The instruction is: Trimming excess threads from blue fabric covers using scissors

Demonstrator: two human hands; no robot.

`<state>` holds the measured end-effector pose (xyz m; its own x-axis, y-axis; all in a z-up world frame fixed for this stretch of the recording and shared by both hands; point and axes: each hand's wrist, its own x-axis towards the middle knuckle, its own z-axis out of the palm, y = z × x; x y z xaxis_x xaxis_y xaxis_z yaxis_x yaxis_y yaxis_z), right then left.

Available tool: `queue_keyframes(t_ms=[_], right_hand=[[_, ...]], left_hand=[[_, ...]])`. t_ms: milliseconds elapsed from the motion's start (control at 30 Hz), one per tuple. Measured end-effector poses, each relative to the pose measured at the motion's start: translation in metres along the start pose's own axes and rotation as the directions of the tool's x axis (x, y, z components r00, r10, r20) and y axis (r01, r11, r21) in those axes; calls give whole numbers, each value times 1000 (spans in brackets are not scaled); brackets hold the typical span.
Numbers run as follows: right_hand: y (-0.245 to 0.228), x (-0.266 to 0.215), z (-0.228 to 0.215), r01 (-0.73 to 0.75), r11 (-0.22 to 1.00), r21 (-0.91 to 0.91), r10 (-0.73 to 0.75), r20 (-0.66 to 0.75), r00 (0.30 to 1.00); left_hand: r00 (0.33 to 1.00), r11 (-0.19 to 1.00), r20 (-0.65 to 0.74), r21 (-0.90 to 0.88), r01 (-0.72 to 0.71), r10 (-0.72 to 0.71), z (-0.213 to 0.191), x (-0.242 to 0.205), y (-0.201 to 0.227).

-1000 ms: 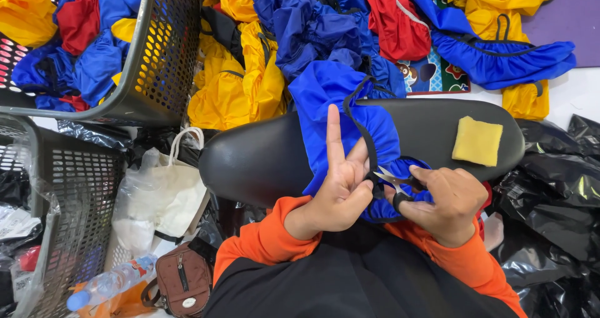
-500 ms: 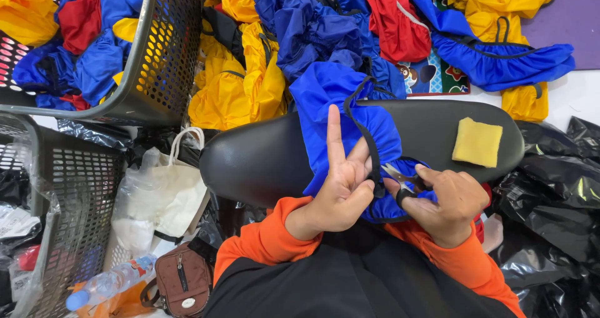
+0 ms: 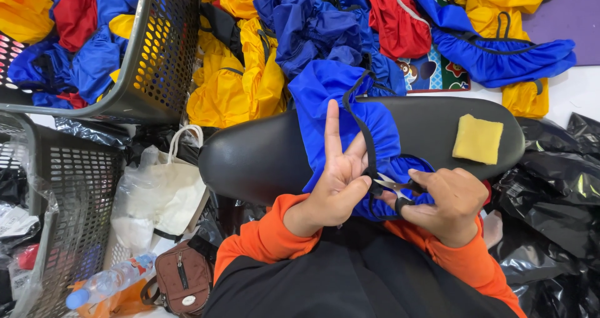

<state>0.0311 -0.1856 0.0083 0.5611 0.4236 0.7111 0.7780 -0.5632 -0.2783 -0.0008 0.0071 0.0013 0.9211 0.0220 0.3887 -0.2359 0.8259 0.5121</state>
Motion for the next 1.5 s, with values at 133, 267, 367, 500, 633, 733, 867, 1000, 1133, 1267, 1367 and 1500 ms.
queue_keyframes(t_ms=[133,267,367,500,633,733,867,1000,1133,1267,1367,1500], right_hand=[[-5,4,-1,24,1000,-14,-23,19,1000],[-6,2,1,15,1000,-17,-14,27,1000],[-5,0,3,3,1000,-23,-2,34,999],[-10,2,2,7,999,-31,-6,42,999],[-11,2,3,35,998,-57,-32,41,999],[-12,1,3,38,997,-72,-35,43,998],[-10,-3,5,46,994,-98,-43,39,998],[-11,4,4,10,999,-51,-8,47,999],[-18,13,5,5,1000,-28,-5,8,1000],[-13,5,8,-15,999,-34,15,10,1000],[-5,-5,15,-11,1000,-7,11,13,1000],[-6,-4,14,-4,1000,-11,4,21,1000]], left_hand=[[1000,999,-7,-39,1,-2,-2,-1,-1],[1000,998,-14,-60,-4,4,-3,-1,-2],[1000,998,-16,-55,-1,1,-2,-1,0],[1000,999,-20,-53,-6,5,1,0,1],[999,1000,-31,-16,-14,14,0,0,0],[999,1000,-35,-2,-13,13,-2,0,0],[999,999,-43,27,-22,23,2,1,2],[999,999,-38,33,-17,19,3,1,3],[999,998,-28,53,-31,32,0,0,0],[999,999,-34,48,-26,27,14,2,8],[1000,998,-22,65,-14,16,3,-1,-2],[1000,999,-21,51,-8,9,-1,-3,-1]])
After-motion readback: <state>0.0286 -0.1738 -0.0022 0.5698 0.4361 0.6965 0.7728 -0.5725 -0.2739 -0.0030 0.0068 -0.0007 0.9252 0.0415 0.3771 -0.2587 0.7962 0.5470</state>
